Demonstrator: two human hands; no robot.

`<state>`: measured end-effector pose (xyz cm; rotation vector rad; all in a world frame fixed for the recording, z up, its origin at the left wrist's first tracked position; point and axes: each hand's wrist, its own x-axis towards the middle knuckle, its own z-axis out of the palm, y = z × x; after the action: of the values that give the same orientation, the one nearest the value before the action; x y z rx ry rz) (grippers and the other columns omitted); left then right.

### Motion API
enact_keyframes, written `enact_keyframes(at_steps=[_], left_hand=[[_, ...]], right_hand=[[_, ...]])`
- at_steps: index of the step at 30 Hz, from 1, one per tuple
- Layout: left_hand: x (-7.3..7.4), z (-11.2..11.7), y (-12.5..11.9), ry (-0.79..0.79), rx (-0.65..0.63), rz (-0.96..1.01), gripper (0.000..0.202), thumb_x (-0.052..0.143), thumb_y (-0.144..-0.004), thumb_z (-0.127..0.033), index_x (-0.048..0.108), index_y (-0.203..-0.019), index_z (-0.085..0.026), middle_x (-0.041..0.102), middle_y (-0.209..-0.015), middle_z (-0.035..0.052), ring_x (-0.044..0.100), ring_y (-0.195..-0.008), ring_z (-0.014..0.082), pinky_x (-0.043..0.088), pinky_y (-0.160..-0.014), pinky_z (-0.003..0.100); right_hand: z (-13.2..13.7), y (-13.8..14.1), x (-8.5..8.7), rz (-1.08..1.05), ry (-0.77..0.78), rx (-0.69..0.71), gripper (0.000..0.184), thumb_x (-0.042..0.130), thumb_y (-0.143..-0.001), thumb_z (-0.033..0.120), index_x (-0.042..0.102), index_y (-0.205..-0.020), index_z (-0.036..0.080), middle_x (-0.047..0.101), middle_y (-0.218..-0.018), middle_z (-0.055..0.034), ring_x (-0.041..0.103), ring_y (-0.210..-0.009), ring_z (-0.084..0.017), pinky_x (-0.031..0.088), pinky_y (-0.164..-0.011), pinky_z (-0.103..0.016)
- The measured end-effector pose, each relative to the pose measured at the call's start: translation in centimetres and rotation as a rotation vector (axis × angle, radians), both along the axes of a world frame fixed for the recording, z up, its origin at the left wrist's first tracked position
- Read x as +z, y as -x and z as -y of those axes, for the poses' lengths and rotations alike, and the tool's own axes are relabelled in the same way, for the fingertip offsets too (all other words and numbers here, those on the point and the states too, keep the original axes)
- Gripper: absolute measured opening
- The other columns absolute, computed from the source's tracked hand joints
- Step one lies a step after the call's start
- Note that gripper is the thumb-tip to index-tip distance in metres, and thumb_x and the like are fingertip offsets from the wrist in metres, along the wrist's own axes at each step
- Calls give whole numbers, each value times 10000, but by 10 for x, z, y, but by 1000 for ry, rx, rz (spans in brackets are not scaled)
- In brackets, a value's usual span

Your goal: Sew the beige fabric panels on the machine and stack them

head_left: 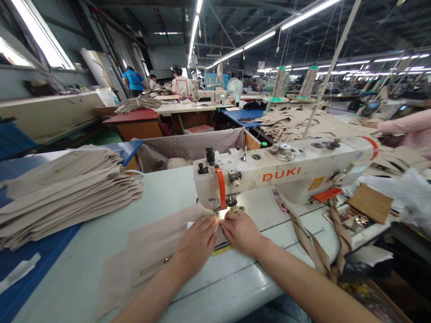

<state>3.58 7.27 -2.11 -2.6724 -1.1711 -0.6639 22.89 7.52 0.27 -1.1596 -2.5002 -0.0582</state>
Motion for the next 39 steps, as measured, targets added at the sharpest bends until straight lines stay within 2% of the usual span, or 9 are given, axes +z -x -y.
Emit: enact_keyframes(at_steps=[8,19,28,39], left_hand=[[-3,-6,2,3,-42,38,366,374,-974,-247,643,-1197,-138,687,-1197,127,631,-1103,248,532,-951,427],[0,0,-1,-47,1,5,372,352,-984,-240,639,-1190,-124,694,-1185,128,642,-1088,243,545,-931,417],[1,1,-3,38,6,47,368,367,-980,-249,617,-1231,-147,670,-1230,124,617,-1135,243,518,-967,422],[3,-1,-2,41,21,13,359,374,-976,-244,617,-1223,-150,677,-1215,126,617,-1132,240,514,-968,423]], right_hand=[[-1,2,3,30,-3,-19,224,490,-958,173,644,-795,168,626,-777,-44,545,-798,-182,366,-752,-295],[-1,1,1,9,5,-17,207,489,-956,167,650,-825,167,619,-792,-50,529,-811,-191,375,-761,-303],[0,1,3,3,14,-15,182,507,-943,148,659,-845,153,627,-827,-65,541,-813,-190,371,-751,-298],[0,1,0,16,-9,-5,189,513,-944,145,657,-823,160,622,-797,-54,535,-805,-185,364,-753,-294]])
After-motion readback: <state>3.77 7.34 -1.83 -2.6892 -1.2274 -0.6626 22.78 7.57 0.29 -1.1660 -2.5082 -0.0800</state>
